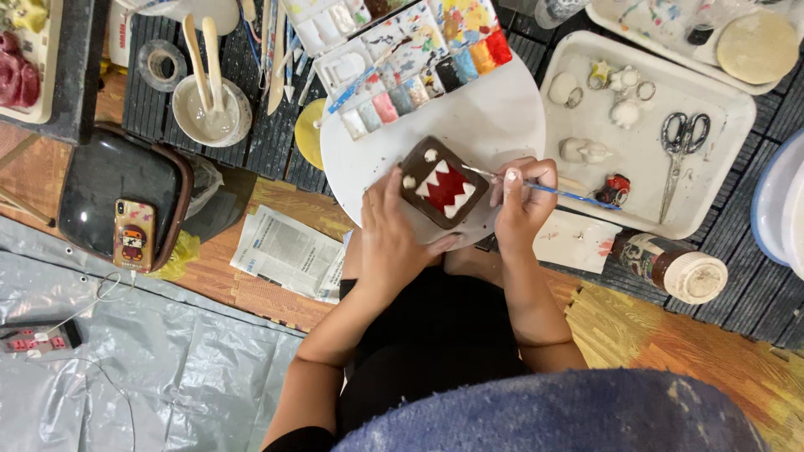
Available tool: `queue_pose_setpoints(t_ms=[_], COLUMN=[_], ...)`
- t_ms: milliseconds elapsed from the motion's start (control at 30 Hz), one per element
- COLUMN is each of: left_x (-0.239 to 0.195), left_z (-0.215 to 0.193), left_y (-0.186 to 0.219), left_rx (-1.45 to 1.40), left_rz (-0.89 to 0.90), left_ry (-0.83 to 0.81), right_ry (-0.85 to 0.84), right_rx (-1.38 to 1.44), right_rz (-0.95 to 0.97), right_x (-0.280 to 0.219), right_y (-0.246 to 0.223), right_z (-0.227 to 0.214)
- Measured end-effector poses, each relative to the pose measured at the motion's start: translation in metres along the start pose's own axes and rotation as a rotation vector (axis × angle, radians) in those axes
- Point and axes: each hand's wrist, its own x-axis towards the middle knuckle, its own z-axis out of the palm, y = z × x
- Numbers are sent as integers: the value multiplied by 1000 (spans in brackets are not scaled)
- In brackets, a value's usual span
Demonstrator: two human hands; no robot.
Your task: The person paints the teeth of a small, brown, monster-shaped ceramic figurine using a fine brush and white paint. They repeatedly dip the brush into a watercolor palette to reload paint while carefully filling in the triangular teeth shapes on the figurine's face.
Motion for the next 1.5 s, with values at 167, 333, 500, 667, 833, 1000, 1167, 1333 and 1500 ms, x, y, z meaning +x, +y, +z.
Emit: queue_pose_setpoints(t_ms=[167, 333, 500, 667, 833, 1000, 1167, 1333, 1500], left_x=[13, 51, 55, 56, 57, 59, 59, 61, 60], left_z=[-35, -31, -12, -3, -7, -8, -7, -7, -8], left_y=[-12, -29, -25, -27, -34, -35, -36, -36, -36], left_rx=[-207, -292, -298, -245, -241, -240, -230, -229, -236], left_rz=[-131, 157, 120, 128, 152, 184, 185, 187, 182], left_ry=[-196, -228, -146, -86, -123, -96, -106, -108, -112], right_ry=[-37, -83, -101, -164, -279, -344, -349, -365, -364], right_rx=[-25, -5, -18, -88, -161, -110, -131, -235, -265], right_rz=[-12, -24, -71, -68, -103, -137, -143, -160, -185], right_x=[4, 0, 0, 8, 19, 22, 21, 24, 24], right_y=[-2, -1, 3, 1, -4, -3, -2, -6, -5], right_z=[0, -5, -12, -13, -7, 5, 6, 5, 0])
